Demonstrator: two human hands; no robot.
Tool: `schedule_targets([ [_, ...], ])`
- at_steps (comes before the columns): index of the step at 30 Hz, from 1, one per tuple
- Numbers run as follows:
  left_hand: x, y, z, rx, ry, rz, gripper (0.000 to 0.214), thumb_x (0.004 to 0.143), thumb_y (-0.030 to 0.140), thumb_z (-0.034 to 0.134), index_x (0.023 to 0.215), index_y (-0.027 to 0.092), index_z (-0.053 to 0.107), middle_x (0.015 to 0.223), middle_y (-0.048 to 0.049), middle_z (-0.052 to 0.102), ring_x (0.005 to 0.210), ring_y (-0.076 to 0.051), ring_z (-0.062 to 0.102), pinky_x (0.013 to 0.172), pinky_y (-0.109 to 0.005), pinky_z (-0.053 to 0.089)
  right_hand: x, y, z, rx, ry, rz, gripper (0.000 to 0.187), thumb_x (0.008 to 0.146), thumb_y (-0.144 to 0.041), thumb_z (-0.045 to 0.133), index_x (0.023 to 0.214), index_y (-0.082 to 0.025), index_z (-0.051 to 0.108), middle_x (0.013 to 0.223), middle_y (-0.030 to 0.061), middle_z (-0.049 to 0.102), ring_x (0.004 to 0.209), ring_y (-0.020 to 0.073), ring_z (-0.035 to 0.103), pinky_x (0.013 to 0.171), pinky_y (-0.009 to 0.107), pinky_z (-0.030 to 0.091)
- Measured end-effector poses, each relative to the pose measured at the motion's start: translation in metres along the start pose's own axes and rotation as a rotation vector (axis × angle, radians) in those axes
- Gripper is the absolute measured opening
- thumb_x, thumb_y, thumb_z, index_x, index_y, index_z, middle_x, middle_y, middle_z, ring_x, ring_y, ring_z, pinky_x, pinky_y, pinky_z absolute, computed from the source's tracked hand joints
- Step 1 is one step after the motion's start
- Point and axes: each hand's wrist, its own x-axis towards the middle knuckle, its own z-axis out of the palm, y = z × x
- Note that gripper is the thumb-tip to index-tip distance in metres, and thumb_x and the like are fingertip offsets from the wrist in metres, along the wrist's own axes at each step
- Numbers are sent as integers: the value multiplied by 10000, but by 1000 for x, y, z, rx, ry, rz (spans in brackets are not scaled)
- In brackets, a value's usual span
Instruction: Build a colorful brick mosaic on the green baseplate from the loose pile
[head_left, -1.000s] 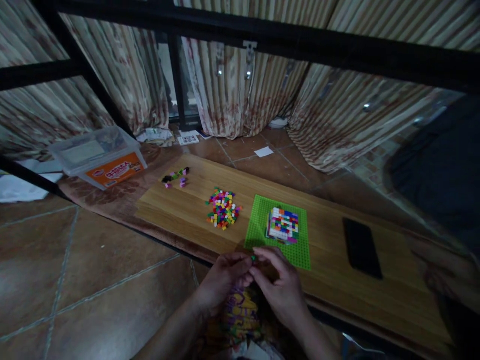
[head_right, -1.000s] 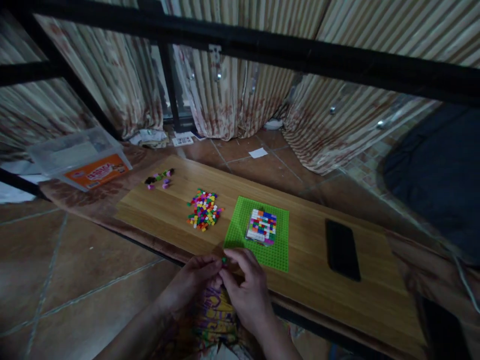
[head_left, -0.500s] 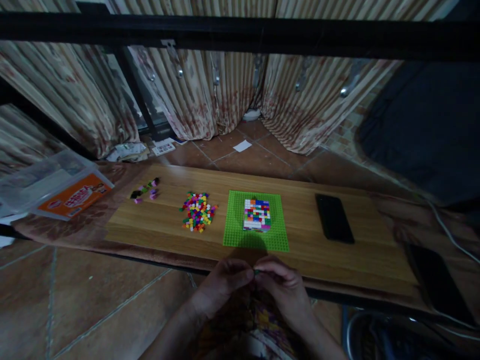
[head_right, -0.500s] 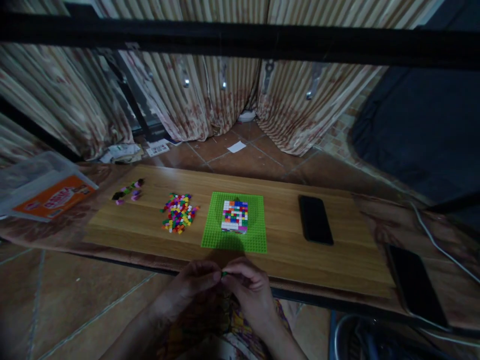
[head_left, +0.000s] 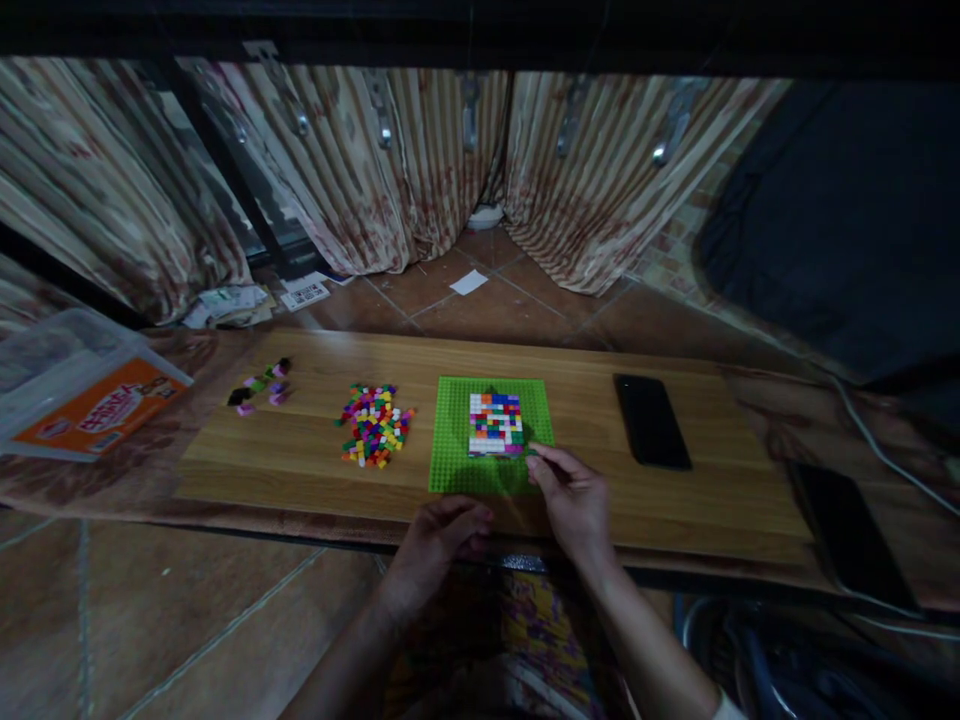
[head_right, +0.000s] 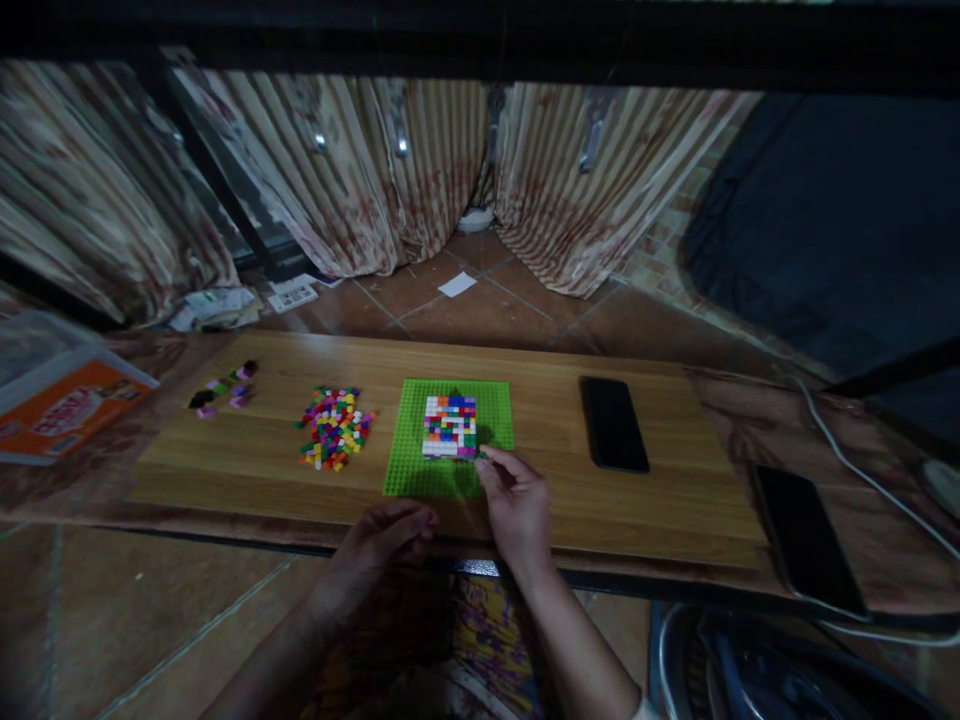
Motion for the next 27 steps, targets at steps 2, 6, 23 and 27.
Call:
schedule_targets([
  [2,1,-1,-1,5,6,23,247,678,348,719,767,121,676,662,-11,619,545,-78,518,540,-202,407,3,3,5,-61,13,-42,256,739,-384,654,893,-189,718,840,55,686,723,177,628,673,323,502],
  [6,1,-2,-2,-3,30,39,250,657,319,734,797,124,665,619,6,609,528,-80,518,542,-208,413,4,4,11,-185,48,-134,229,770,-355,635,896,-179,710,857,67,685,777,187,634,711,321,496],
  [23,2,-4,-7,32,68,7,276,637,319,732,831,135,665,623,13,617,554,-93,535,556,-208,419,0,-8,18,-421,99,-240,236,803,-333,601,910,-147,699,830,78,672,734,187,632,682,307,491],
  [27,3,-4,-7,12,69,5,279,627,313,740,827,133,663,649,12,619,570,-91,536,566,-207,426,-1,-6,18,-416,92,-233,253,803,-358,596,910,-153,700,827,81,675,726,187,631,675,307,494],
])
